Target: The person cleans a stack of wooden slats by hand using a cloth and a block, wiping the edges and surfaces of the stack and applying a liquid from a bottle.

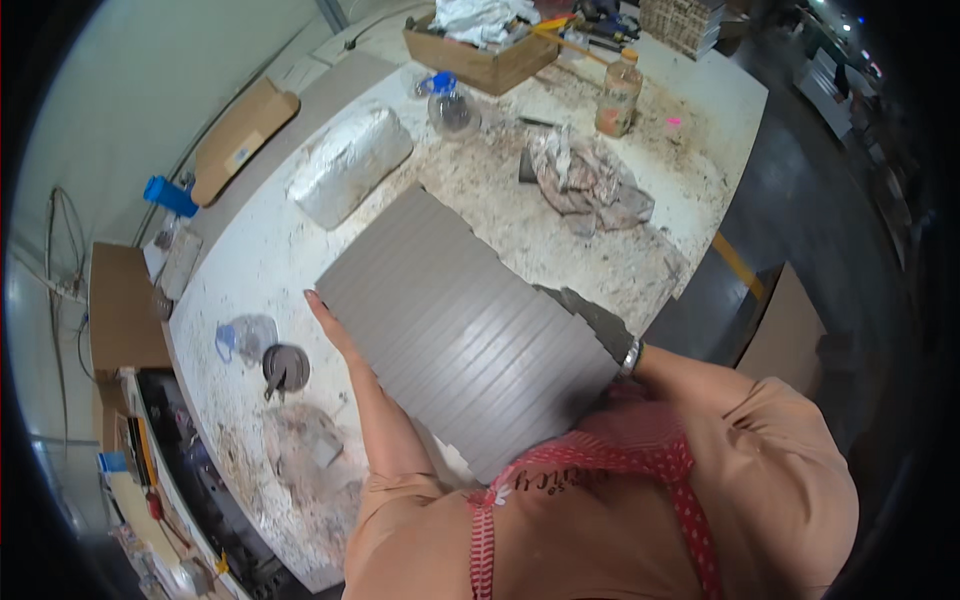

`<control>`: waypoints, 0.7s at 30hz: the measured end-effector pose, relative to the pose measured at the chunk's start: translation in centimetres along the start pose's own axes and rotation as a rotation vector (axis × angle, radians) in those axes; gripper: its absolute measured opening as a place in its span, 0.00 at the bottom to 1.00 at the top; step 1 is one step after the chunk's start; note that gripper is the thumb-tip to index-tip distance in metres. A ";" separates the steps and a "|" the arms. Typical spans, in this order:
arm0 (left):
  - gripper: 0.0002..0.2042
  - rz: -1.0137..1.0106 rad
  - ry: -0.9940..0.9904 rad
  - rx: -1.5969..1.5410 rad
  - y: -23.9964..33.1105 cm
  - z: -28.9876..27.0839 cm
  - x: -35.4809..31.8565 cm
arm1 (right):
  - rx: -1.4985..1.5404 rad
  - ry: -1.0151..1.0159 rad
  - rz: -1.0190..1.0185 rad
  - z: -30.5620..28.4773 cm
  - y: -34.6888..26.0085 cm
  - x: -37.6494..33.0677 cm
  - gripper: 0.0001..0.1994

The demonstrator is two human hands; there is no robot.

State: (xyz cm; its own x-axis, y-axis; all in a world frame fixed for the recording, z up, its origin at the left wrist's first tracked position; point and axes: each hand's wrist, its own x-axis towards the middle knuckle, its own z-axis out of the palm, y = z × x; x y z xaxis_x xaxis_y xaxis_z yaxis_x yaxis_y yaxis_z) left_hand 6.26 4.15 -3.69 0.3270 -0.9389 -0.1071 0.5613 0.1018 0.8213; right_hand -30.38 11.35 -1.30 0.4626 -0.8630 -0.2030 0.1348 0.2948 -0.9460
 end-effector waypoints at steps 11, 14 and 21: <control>0.35 0.094 0.204 0.236 11.1 -3.6 -7.6 | 0.493 -0.302 0.326 5.2 0.5 2.1 0.25; 0.30 0.238 0.323 0.632 11.3 2.8 -7.4 | -0.687 -0.226 -0.613 1.0 3.6 3.1 0.29; 0.29 0.345 0.507 1.096 11.2 9.4 -5.5 | -0.563 -0.505 -0.785 -3.8 -6.4 1.4 0.25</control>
State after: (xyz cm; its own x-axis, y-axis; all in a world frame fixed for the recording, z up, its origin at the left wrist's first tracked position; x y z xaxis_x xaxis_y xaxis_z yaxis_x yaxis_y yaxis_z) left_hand 3.65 7.39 11.38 0.7221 -0.6615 0.2027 -0.4579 -0.2374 0.8567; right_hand -33.90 6.74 3.55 0.7468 -0.4225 0.5135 0.1885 -0.6061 -0.7728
